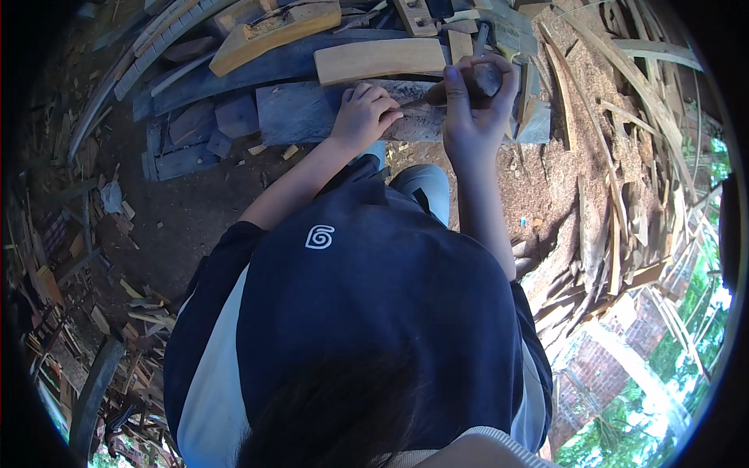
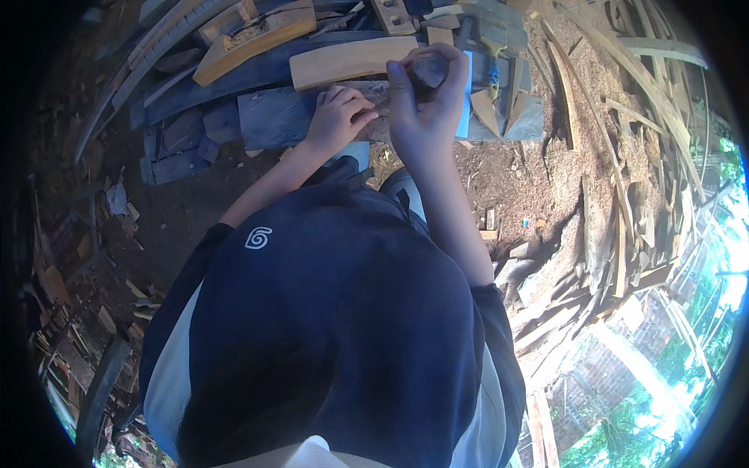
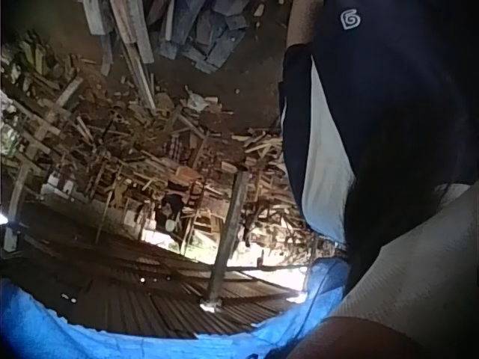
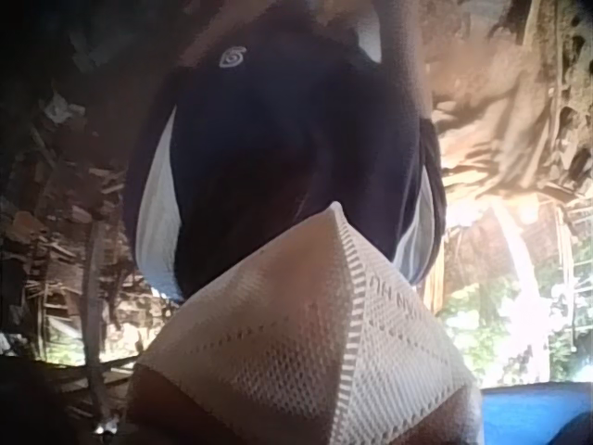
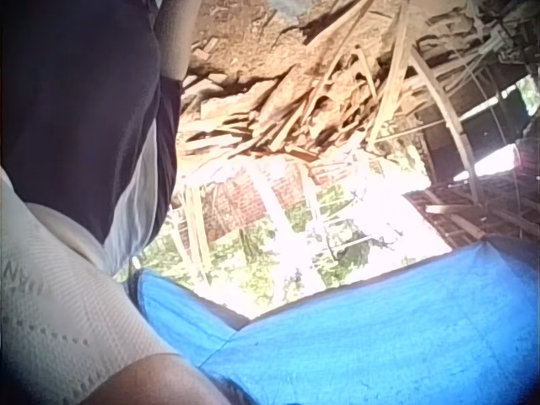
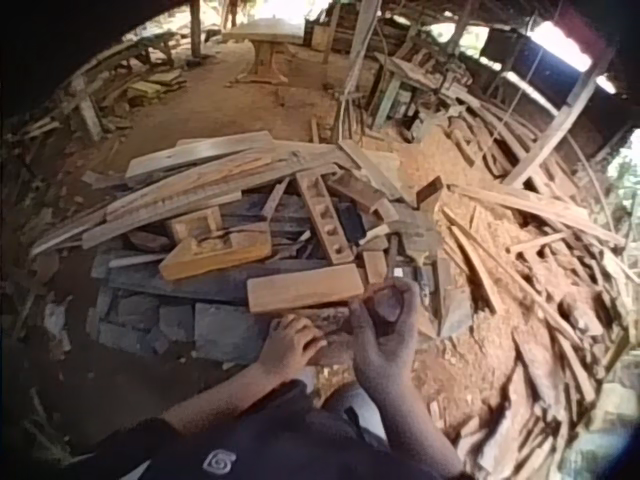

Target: The person chisels a wooden piece using a chisel and a wooden mallet, then cuts a piece of wood with a small hand saw.

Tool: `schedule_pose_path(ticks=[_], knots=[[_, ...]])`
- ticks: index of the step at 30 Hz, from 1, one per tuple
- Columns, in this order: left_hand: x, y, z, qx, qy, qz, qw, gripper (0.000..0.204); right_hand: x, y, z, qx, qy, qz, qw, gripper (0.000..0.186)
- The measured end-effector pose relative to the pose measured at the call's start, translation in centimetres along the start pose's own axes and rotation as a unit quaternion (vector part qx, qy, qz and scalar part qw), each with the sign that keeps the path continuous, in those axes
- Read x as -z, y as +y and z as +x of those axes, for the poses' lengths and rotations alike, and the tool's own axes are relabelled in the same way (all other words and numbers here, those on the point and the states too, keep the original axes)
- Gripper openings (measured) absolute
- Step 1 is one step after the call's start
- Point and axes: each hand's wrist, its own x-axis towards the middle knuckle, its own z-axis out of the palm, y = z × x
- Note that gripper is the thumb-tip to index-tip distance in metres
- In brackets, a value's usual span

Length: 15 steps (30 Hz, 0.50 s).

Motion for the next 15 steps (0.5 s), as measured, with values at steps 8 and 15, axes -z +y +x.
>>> schedule_pose_path(ticks=[8,15], knots=[[0.11,0.37,0.25,-0.001,-0.008,0.027,1.000,0.021,0.32,-0.24,0.15,-0.016,0.000,0.012,1.000,0.032],[-0.01,0.63,0.30,0.004,-0.011,0.030,0.999,0.022,0.49,0.14,-0.06,-0.010,-0.009,-0.016,1.000,0.033]])
